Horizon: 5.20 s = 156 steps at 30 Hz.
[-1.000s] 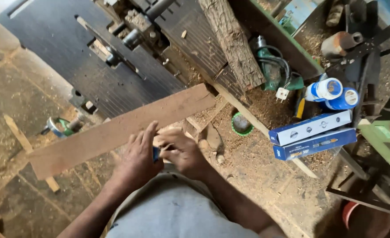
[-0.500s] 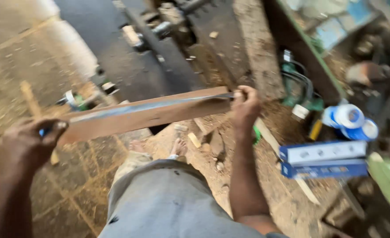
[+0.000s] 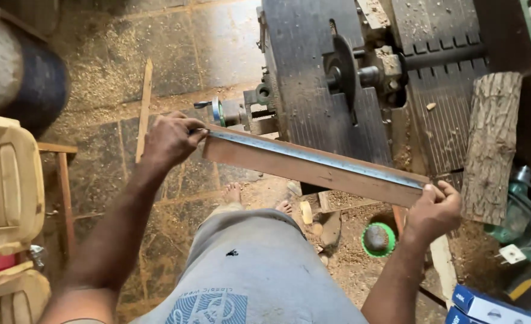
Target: The recorder measures a block of wood with a tape measure, marks it, and then uses a woodworking jointer to flatten and square the surfaces.
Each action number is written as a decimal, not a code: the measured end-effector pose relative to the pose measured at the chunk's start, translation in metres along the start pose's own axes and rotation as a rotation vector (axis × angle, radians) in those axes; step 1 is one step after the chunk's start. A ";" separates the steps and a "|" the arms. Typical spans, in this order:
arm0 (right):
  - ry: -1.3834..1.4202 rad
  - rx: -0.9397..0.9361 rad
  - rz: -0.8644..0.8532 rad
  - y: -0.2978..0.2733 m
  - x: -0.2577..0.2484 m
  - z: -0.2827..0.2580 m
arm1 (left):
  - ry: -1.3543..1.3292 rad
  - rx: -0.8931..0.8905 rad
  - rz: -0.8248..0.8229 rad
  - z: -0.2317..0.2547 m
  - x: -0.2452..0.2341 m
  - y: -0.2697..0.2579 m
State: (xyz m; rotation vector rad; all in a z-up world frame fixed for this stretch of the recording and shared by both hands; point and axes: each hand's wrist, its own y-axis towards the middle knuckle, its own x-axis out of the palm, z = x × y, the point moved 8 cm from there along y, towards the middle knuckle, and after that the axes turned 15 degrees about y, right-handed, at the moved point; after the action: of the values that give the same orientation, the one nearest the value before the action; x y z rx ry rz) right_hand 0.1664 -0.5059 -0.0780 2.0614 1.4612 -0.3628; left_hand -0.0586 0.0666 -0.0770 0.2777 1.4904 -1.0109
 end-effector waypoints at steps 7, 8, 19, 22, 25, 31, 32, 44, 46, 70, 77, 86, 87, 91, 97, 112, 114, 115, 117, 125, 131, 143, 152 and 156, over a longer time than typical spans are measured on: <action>-0.002 0.081 0.028 0.001 -0.005 -0.006 | 0.051 0.196 0.197 0.018 -0.022 -0.011; 0.310 0.115 0.033 0.000 -0.010 -0.012 | 0.017 0.218 0.228 0.027 -0.032 -0.023; 0.861 0.391 -0.743 -0.143 0.068 -0.168 | -0.301 0.707 0.285 0.182 -0.036 -0.103; 1.264 0.633 -0.753 -0.129 0.052 -0.196 | -0.278 0.764 0.203 0.238 -0.044 -0.122; 1.414 0.649 -0.730 -0.112 0.022 -0.154 | -0.356 1.029 0.017 0.299 -0.036 -0.157; 0.751 0.329 -0.027 0.041 -0.105 0.012 | -0.410 1.075 0.189 0.312 -0.014 -0.155; 0.308 0.167 0.082 0.066 -0.133 0.034 | -0.472 0.886 0.062 0.283 0.018 -0.129; 0.161 -0.652 -0.458 -0.006 -0.022 -0.107 | -1.820 -0.158 -0.139 0.132 0.174 -0.090; 0.193 -0.792 -0.786 -0.047 0.027 -0.135 | -1.896 -0.101 0.002 0.137 0.164 -0.069; 0.020 -1.009 -1.135 -0.089 0.217 -0.200 | -2.050 -0.168 0.336 0.063 0.136 -0.061; 0.061 -1.016 -1.136 -0.086 0.224 -0.201 | -1.978 -0.161 0.370 0.071 0.124 -0.060; 0.079 -1.031 -1.123 -0.078 0.233 -0.210 | -2.008 -0.143 0.357 0.068 0.119 -0.043; 0.085 -1.034 -1.118 -0.077 0.234 -0.210 | -2.002 -0.134 0.355 0.068 0.119 -0.042; 0.069 -1.040 -1.118 -0.078 0.246 -0.208 | -2.002 -0.163 0.367 0.061 0.121 -0.032; 0.098 -1.034 -1.119 -0.066 0.249 -0.221 | -2.009 -0.053 0.337 0.062 0.114 -0.019; 0.081 -1.041 -1.100 -0.059 0.288 -0.222 | -1.972 -0.157 0.386 0.055 0.101 0.010; 0.089 -1.032 -1.108 -0.054 0.287 -0.228 | -1.942 -0.055 0.343 0.062 0.092 0.014; 0.090 -1.032 -1.109 -0.053 0.291 -0.228 | -1.942 -0.057 0.344 0.061 0.093 0.016; 0.071 -1.049 -1.118 -0.055 0.298 -0.227 | -1.933 -0.046 0.351 0.058 0.093 0.019; 0.103 -1.042 -1.098 -0.049 0.312 -0.232 | -1.918 -0.018 0.337 0.057 0.085 0.036; 0.082 -1.073 -1.073 -0.048 0.331 -0.229 | -1.899 -0.045 0.349 0.051 0.085 0.045; 0.058 -1.166 -1.024 -0.046 0.363 -0.229 | -1.998 -0.059 0.382 0.045 0.078 0.064; 0.020 -1.075 -1.070 -0.048 0.345 -0.234 | -2.044 -0.034 0.313 0.038 0.096 0.068; 0.062 -1.092 -1.065 -0.069 0.299 -0.219 | -2.020 0.013 0.317 0.061 0.095 0.013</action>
State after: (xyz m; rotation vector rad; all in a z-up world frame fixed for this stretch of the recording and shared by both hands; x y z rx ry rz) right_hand 0.1877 -0.1291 -0.0825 0.3719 2.0319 0.1308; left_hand -0.0282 -0.0054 -0.1596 -0.4477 -0.4064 -0.5190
